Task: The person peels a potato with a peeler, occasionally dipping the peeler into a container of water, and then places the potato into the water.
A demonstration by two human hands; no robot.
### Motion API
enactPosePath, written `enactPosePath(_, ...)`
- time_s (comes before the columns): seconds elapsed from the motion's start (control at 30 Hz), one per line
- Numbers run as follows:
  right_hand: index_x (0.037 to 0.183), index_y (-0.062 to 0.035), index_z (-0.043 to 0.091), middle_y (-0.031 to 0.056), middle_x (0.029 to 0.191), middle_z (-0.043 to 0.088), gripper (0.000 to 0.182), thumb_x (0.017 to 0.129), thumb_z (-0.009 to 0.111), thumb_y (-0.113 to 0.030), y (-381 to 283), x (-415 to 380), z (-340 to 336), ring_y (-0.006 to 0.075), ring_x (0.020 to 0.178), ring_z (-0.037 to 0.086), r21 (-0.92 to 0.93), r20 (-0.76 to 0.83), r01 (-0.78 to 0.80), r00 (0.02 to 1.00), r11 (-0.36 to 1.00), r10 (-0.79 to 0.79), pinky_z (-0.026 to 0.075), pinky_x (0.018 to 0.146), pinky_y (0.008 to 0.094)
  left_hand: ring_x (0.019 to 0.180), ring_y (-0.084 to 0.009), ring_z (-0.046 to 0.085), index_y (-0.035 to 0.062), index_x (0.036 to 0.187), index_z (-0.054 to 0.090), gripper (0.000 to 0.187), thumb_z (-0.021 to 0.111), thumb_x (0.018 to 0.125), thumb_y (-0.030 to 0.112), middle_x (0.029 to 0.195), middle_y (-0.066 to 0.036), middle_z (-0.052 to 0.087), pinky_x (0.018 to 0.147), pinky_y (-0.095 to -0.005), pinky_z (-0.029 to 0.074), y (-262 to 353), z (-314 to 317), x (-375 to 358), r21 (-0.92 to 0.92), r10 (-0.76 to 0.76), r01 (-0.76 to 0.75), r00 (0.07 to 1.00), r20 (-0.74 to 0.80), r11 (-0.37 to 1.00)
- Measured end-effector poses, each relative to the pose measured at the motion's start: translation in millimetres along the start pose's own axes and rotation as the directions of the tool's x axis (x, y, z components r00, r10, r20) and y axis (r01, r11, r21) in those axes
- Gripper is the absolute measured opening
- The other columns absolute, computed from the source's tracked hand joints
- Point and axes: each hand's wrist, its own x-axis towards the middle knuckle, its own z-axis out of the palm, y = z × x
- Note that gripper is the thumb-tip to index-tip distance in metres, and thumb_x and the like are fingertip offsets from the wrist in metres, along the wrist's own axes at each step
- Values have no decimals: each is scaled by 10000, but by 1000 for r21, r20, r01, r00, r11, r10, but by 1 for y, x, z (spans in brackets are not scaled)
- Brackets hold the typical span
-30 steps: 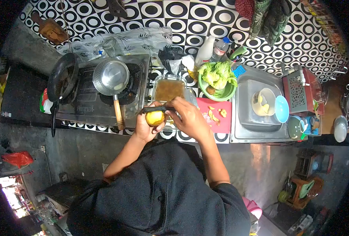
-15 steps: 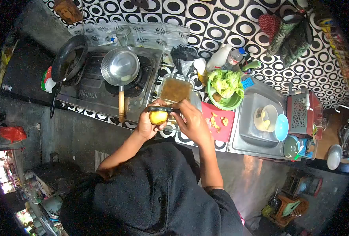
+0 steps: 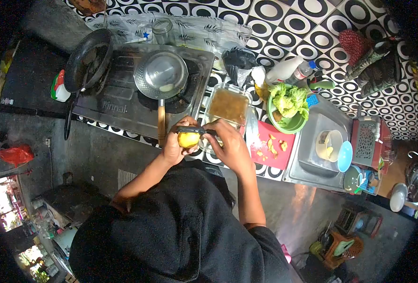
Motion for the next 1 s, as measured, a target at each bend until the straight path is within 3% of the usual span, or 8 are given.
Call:
enactPosePath(0.07,1000,5,610,146,898,615,189,844,701,-49,-4,8,5,347,861,620,13,-16,20,1000,1000,-19,487,745,413,442,-74,493,76,959,540,393,456,968,459,685,-46,585,343,-188,302,11,0,-1,35,9,-8,999,-32,999)
enactPosePath(0.2,1000,4,619,141,914,626,190,840,707,-47,-6,14,13,340,858,623,-3,-28,-6,1000,1000,6,488,742,401,437,-139,489,72,1021,535,334,444,976,390,765,-103,622,342,-218,294,26,-12,-1,5,-23,23,1000,18,1000)
enactPosePath(0.37,989,1,625,139,907,623,181,838,710,-49,-11,18,19,336,855,622,-18,-79,-14,997,1000,13,486,734,401,434,-141,487,66,1032,536,351,422,991,395,783,-130,632,349,-219,300,39,-20,-1,-47,-14,16,999,45,999)
enactPosePath(0.77,954,2,620,129,885,626,161,832,715,-42,-16,2,5,324,831,628,-72,-197,-64,979,995,48,489,722,402,451,-125,498,81,1025,530,350,434,977,414,793,-117,635,350,-220,303,33,-7,12,-69,-59,72,982,179,995)
enactPosePath(1.0,950,-2,605,133,886,620,166,827,712,-36,-11,-4,-4,338,839,622,-67,-161,-23,987,997,12,482,724,406,440,-131,501,103,1029,524,330,433,980,417,791,-126,634,335,-222,301,17,3,14,-44,-96,107,974,204,993)
